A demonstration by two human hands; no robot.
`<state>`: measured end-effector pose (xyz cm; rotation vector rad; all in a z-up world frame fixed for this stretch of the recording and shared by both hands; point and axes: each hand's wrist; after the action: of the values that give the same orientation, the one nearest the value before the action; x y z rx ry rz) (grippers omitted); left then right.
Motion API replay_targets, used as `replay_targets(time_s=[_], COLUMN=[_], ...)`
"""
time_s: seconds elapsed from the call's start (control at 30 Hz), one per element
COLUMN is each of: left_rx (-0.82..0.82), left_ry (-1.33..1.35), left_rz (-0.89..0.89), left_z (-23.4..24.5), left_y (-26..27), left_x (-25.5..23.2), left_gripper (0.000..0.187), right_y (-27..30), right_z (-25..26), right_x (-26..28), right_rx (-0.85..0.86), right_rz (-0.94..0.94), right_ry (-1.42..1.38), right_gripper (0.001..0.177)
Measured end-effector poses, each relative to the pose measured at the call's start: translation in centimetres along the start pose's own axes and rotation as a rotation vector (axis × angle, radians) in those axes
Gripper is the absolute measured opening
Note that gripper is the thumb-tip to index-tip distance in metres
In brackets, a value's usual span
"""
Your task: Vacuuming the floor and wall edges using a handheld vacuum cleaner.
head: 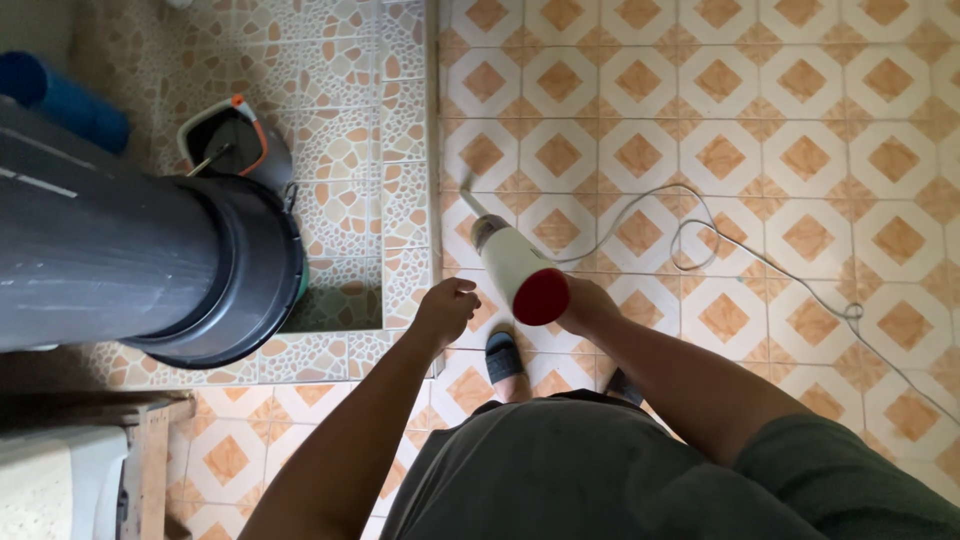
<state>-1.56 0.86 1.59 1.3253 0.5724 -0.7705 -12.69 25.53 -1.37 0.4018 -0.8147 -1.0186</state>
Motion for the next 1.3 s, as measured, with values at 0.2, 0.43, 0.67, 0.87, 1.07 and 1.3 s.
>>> replay_targets(time_s=[0.2, 0.43, 0.67, 0.87, 1.07, 1.3], left_rx=[0.074, 0.159, 0.236, 0.287, 0.317, 0.343], left_ry=[-0.006, -0.072, -0.172, -0.241, -0.273, -0.284], left_rz=[-0.016, -0.131, -0.178, -0.197, -0.201, -0.203], left_z=[-4.7, -13.7, -22.6, -28.3, -32.7, -36.4], left_y=[-2.1, -4.8, -6.0, -6.8, -6.9, -6.5], left_x=[-4.2, -8.1, -13.1, -15.6, -17.7, -19.2], left_gripper=[0.042, 0.041, 0.041, 0.041, 0.041, 0.039], right_y=[4.4, 10.5, 14.0, 17.9, 19.9, 22.5], right_z=[1.2, 3.4, 2.8, 3.5, 2.4, 1.7], right_x=[-6.5, -15.9, -27.9, -34.6, -41.2, -45.6], right_rx=[-0.008, -0.105, -0.187, -0.232, -0.269, -0.289], right_rz=[-0.131, -0.216, -0.329, -0.490, -0.604, -0.651], right_ry=[-0.105, -0.184, -0.169, -0.342, -0.353, -0.357], right_gripper=[0.039, 0.037, 0.034, 0.042, 0.045, 0.045])
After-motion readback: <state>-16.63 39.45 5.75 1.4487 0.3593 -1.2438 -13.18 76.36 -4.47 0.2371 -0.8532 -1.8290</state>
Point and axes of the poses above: each hand's wrist, its own y-axis away from the middle knuckle, its own z-axis out of the back of the hand, x = y × z, and after that the axes turned 11 degrees about x, right-handed
